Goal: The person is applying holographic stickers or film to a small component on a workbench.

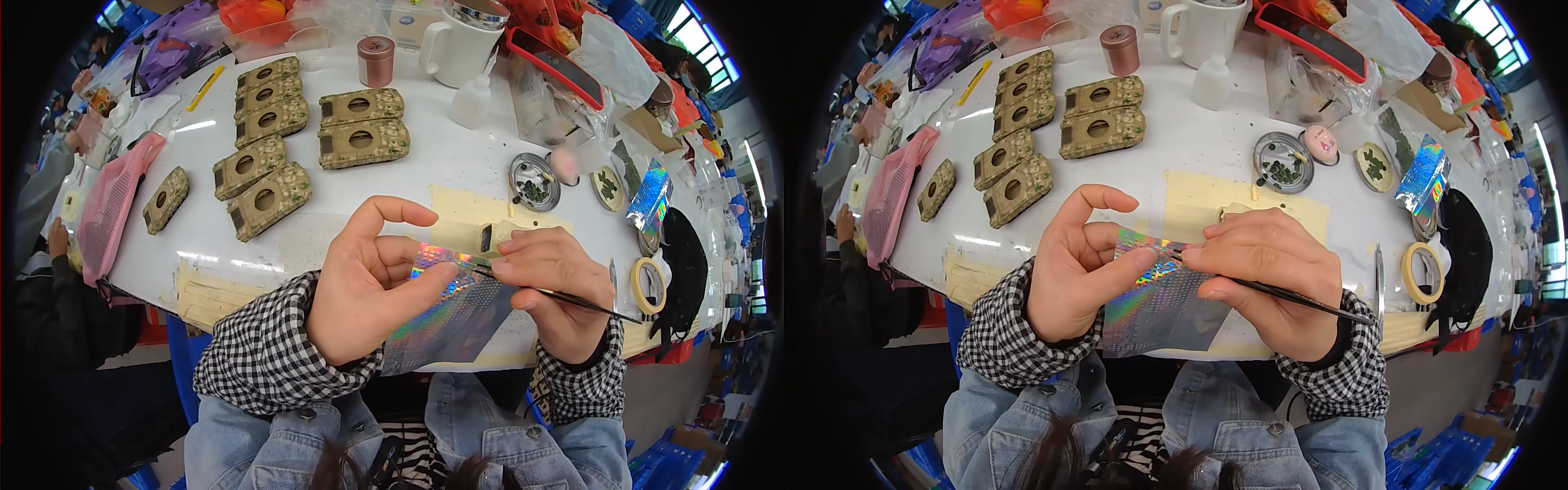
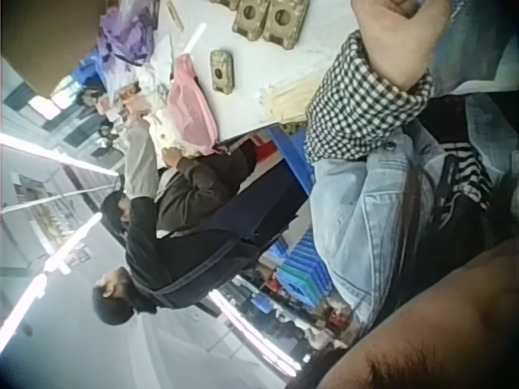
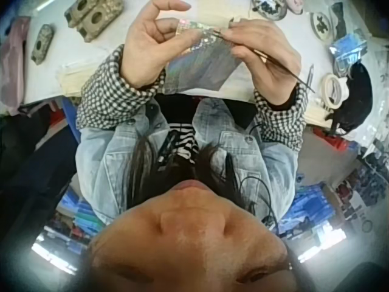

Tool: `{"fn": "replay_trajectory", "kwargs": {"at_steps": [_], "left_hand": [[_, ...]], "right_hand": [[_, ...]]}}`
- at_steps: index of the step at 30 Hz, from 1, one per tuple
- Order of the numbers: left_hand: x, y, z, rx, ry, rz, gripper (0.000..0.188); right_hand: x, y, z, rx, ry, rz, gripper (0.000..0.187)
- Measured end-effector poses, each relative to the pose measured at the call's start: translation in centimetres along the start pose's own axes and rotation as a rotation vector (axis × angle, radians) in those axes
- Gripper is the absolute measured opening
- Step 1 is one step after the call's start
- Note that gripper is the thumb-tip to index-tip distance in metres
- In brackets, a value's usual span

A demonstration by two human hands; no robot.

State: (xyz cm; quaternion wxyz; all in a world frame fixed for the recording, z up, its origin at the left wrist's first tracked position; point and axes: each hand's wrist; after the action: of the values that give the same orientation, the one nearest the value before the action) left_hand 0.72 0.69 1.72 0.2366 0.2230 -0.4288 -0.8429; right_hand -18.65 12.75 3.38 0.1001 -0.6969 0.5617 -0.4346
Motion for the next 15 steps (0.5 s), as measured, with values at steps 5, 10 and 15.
{"fn": "replay_trajectory", "kwargs": {"at_steps": [5,10,15], "left_hand": [[-0.01,-0.03,-0.05,-0.005,-0.024,0.0,0.046],[0.01,0.01,-0.11,0.002,-0.033,-0.003,0.046],[0.01,-0.03,-0.24,-0.021,-0.047,-0.016,0.046]], "right_hand": [[-0.02,0.04,-0.06,0.0,-0.001,-0.011,0.025],[-0.06,0.16,-0.01,0.009,0.002,-0.014,0.024],[-0.11,0.27,0.03,0.005,0.003,-0.025,0.024]]}}
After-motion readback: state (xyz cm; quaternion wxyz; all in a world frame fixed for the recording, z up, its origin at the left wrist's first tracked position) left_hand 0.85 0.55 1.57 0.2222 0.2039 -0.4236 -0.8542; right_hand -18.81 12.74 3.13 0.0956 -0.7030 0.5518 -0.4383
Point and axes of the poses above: each hand's wrist, its own x-axis towards the middle knuckle, its own z-axis out of the palm, y = z × x, and after that the axes turned 7 degrees about -x, right-handed
